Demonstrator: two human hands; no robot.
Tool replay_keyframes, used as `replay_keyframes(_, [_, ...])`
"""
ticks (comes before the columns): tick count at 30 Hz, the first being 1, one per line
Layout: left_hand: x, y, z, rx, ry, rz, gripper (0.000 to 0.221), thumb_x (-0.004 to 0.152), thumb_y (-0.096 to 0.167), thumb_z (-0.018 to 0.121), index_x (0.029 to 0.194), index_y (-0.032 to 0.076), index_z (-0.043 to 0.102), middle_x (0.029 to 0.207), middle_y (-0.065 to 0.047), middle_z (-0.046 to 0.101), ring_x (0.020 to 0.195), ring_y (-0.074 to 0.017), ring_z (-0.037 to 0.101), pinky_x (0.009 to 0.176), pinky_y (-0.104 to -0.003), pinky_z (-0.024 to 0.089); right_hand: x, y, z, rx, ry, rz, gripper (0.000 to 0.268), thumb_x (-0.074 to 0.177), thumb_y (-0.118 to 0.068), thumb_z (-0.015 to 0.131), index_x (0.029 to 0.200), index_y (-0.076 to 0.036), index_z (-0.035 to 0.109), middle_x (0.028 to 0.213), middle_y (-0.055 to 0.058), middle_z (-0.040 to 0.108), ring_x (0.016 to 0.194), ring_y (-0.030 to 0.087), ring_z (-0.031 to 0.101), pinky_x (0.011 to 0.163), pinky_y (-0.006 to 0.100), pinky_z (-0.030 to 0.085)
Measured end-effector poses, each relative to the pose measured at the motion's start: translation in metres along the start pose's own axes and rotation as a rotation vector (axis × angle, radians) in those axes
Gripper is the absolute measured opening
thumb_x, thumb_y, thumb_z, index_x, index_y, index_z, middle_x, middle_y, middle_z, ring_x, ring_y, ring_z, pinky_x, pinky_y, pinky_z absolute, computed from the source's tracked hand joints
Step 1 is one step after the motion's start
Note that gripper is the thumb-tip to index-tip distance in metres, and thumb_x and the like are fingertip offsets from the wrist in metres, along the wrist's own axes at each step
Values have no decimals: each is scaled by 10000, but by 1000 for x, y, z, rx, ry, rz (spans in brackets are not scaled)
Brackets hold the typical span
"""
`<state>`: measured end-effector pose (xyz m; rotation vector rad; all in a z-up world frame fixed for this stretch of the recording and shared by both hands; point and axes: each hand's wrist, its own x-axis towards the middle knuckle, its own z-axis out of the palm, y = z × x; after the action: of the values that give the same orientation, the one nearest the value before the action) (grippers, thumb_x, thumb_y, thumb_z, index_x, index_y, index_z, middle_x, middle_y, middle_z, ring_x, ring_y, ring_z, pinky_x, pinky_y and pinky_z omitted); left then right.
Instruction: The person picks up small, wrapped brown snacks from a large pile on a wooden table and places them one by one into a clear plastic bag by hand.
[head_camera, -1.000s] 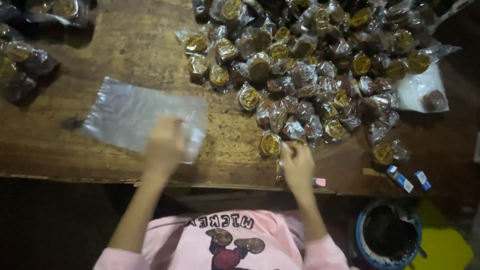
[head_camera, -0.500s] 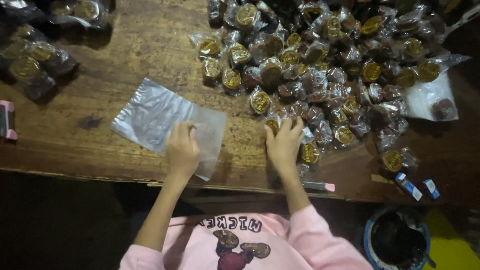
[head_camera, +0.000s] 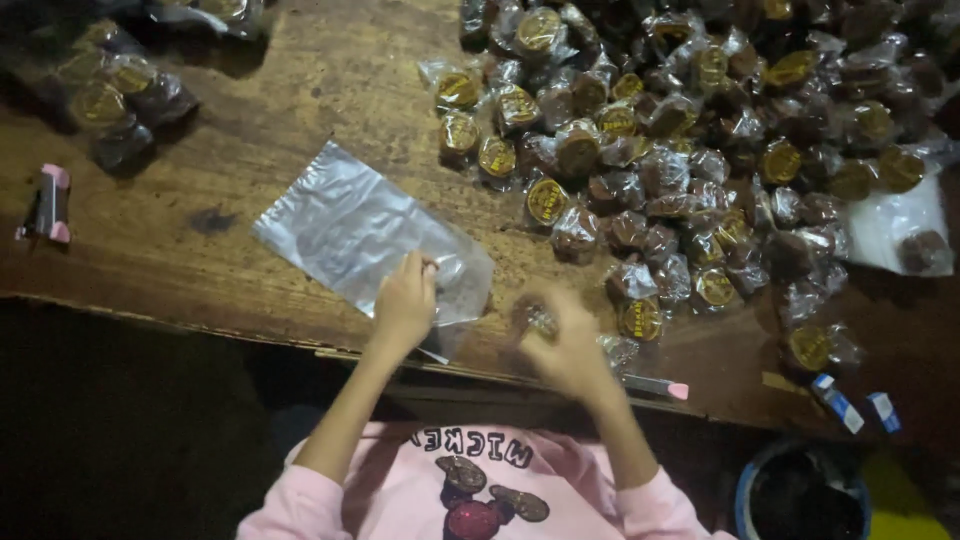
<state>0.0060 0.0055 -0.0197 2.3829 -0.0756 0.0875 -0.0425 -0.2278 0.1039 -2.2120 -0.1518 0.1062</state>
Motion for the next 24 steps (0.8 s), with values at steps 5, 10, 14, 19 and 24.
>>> replay_keyframes(5, [11, 2, -12, -284, -12, -156, 129, 1050, 165, 455, 1038, 105, 568, 960, -199, 675, 966, -453, 670, 859, -522, 501, 1, -15, 40, 160, -383, -130, 437, 659, -122, 681, 1094, -108, 713, 990, 161, 741, 1012, 381, 715, 928, 477, 547])
replay_keyframes(10, [40, 36, -107, -635, 469, -264, 88, 1069, 162, 442, 1069, 164, 530, 949, -62, 627, 836, -177, 643, 772, -279, 501, 15, -35, 27, -21, -501, 169, 406, 673, -278, 653, 1054, -164, 733, 988, 143, 765, 1047, 396, 706, 912, 499, 533])
replay_keyframes(14, [55, 53, -159, -802, 583, -163, 102, 1128, 288, 413, 1162, 211, 471, 974, 47, 530, 669, -42, 523, 596, -170, 480, 15, -47, 24, -13, -507, 214, 348, 666, -221, 640, 993, -148, 732, 948, 149, 765, 1019, 413, 716, 889, 489, 541])
replay_keyframes(19, [25, 54, -87, 177, 203, 504, 200, 895, -87, 454, 1025, -7, 582, 909, -202, 546, 834, -394, 563, 699, -451, 462, -2, -21, 19, -88, -214, 122, 586, 743, -101, 737, 1317, -87, 620, 1180, 194, 699, 1155, 399, 656, 1024, 528, 497])
replay_keyframes(24, [-25, 34, 7, 529, 130, 434, 140, 898, 229, 633, 1035, 206, 615, 863, -11, 548, 804, -236, 572, 695, -374, 433, -12, 66, 14, -147, 112, 176, 747, 734, -21, 719, 1418, 32, 422, 1251, 265, 524, 1218, 494, 498, 1109, 589, 356])
